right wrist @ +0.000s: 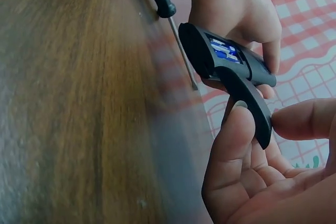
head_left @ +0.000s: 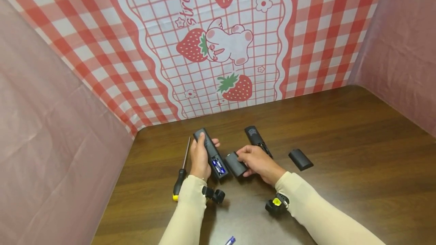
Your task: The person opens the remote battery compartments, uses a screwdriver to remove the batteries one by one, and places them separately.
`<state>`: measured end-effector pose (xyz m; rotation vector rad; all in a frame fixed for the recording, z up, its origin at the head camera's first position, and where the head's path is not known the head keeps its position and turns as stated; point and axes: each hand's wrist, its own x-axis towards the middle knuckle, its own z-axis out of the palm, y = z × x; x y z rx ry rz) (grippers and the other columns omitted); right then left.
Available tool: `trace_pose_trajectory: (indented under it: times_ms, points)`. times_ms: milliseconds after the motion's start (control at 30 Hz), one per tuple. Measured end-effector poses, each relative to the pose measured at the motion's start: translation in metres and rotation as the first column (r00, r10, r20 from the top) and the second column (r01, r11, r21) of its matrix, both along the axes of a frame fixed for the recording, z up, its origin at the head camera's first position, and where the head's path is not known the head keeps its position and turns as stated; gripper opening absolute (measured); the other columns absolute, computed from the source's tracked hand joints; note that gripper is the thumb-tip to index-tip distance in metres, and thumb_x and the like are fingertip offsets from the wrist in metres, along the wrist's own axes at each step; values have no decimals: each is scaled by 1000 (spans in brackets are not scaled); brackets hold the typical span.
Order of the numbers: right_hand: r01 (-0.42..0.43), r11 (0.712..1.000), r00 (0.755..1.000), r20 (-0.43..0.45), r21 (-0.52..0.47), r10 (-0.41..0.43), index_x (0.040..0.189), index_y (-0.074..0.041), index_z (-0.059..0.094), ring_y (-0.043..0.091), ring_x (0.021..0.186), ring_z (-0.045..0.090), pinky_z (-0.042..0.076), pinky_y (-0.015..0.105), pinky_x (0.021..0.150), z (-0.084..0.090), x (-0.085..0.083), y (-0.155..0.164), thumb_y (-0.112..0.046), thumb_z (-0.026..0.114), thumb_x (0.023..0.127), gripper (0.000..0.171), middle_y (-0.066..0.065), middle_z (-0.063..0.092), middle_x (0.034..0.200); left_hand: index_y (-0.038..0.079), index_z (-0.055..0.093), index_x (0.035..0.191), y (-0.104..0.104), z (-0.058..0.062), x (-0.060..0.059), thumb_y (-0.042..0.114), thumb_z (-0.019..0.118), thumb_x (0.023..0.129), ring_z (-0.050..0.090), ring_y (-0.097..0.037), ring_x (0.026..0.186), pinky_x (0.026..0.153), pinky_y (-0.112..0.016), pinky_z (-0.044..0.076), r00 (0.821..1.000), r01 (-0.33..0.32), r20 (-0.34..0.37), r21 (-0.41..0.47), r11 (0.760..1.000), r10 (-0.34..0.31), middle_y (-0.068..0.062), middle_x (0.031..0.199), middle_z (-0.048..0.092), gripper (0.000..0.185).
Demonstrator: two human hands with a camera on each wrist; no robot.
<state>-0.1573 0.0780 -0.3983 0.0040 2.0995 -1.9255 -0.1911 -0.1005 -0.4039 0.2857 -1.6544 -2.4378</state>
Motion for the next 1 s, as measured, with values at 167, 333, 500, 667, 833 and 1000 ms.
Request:
trace_pose_trajectory:
  times_ms: [167, 333, 500, 667, 833, 1000]
  points:
    - [-16, 999, 1000, -5, 36, 17, 113, 7, 62, 22, 76, 57, 55, 32, 54, -1, 1, 3, -5, 59, 89, 27, 15, 60, 97, 1, 51, 122, 0, -1, 0, 34, 45, 107, 72, -18, 74, 69, -29, 53, 1000, -3, 6, -1, 1000, 3, -9, 81, 73, 36]
    - [-22, 996, 1000, -11, 81, 23, 114, 7, 62, 24, 78, 60, 55, 34, 55, 0, 2, 9, -5, 58, 88, 29, 17, 61, 102, -1, 50, 125, -1, -2, -1, 34, 46, 107, 72, -19, 74, 66, -28, 52, 1000, -2, 11, 1, 1000, 2, -9, 82, 73, 40]
    - [-20, 992, 1000, -19, 125, 23, 112, 7, 63, 24, 74, 61, 55, 33, 52, -1, 4, 13, -5, 58, 86, 28, 17, 63, 102, -5, 48, 131, -2, -2, -2, 33, 45, 107, 71, -18, 73, 67, -28, 52, 1000, 3, 11, 1, 1000, -3, -8, 82, 73, 45]
    - [-22, 988, 1000, -8, 154, 24, 110, 6, 63, 23, 72, 60, 53, 32, 50, -3, 5, 16, -4, 59, 86, 26, 17, 63, 100, -2, 50, 128, -2, -3, -3, 33, 45, 107, 72, -18, 74, 67, -28, 52, 1000, -3, 22, -3, 1000, 3, -9, 82, 73, 41]
    - [-24, 985, 1000, 5, 171, 24, 109, 5, 63, 24, 71, 60, 52, 31, 49, -3, 7, 17, -4, 60, 86, 25, 17, 63, 99, 0, 52, 126, -2, -4, -2, 32, 46, 107, 72, -19, 74, 65, -29, 52, 999, -14, 31, -4, 1000, 14, -9, 81, 73, 38]
    - [-23, 978, 1000, -5, 210, 25, 108, 4, 63, 24, 70, 61, 52, 32, 49, -3, 8, 17, -4, 60, 85, 24, 17, 63, 96, 0, 52, 126, 0, -4, -2, 32, 46, 106, 72, -19, 73, 64, -29, 53, 1000, -10, 29, 5, 1000, 10, -9, 80, 73, 38]
